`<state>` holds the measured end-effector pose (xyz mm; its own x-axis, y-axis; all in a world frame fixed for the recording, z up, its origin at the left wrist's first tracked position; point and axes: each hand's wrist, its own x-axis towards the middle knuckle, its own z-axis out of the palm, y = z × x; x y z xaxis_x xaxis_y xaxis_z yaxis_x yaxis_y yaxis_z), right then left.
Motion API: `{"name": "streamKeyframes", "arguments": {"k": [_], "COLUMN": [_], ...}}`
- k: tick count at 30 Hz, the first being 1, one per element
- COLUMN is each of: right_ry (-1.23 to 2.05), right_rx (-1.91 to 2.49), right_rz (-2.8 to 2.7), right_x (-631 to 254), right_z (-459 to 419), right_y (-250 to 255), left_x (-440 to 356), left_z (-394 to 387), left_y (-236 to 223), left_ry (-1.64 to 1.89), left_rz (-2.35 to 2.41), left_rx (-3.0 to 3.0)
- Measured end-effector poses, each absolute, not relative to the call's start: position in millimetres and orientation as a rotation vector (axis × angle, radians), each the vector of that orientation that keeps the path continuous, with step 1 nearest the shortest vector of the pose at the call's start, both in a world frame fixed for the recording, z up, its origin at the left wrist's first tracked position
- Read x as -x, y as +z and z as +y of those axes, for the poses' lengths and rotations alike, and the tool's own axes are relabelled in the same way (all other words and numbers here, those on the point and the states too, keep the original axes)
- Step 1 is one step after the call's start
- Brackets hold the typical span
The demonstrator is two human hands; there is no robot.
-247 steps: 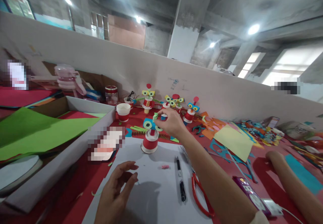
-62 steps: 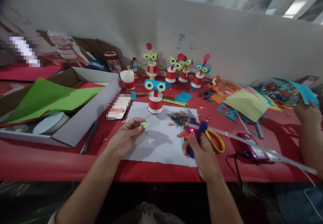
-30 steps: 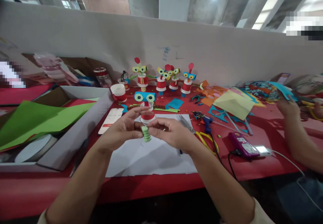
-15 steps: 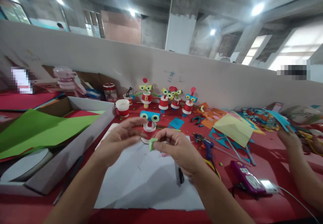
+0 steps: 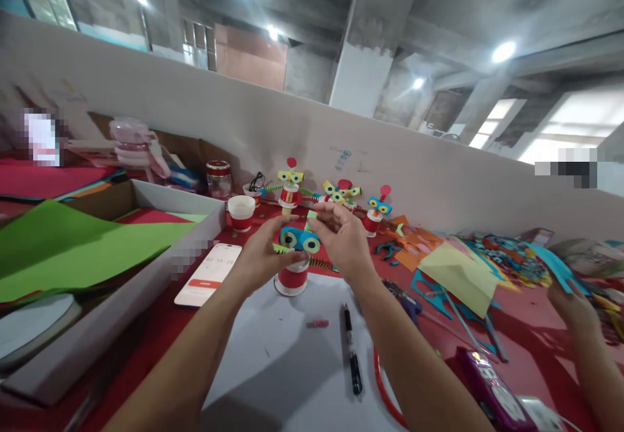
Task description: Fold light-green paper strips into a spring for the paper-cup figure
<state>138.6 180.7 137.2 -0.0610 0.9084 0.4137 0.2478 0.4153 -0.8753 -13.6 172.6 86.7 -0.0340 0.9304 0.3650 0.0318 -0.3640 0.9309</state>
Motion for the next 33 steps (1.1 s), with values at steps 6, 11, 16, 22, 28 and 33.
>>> {"name": "streamKeyframes", "arguments": {"k": [6,11,16,22,28,33], "right_ry": [0.657,0.573,0.564,0.543,0.473,0.475], "right_rx": [1.086,1.094,1.086,1.083,1.083,1.076], "right_rz": [-1.687,-1.781,-1.784,-1.782,-1.812,-1.789], "right_x": [-138.3,-139.6,-139.6,-136.9,-137.5,-137.4], "right_z": [189.8,190.1,189.9,188.1,185.2,186.9], "right_y": [130.9,129.5,126.7,125.2,124.3,119.9], "left_x": [16.0,13.3,12.5,12.9,9.0,8.3], "left_z": [179.2,183.6,183.4,183.7,184.0,183.3], "left_y": [80.9,73.4,74.2,76.2,75.5,75.3], "left_ry": [1.541,1.524,1.484,1.459,1.450,1.464], "left_rz": [0.993,1.012,1.046,1.177,1.249,1.270], "left_rx": [-1.447,-1.471,-1.521,-1.665,-1.665,-1.653]}}
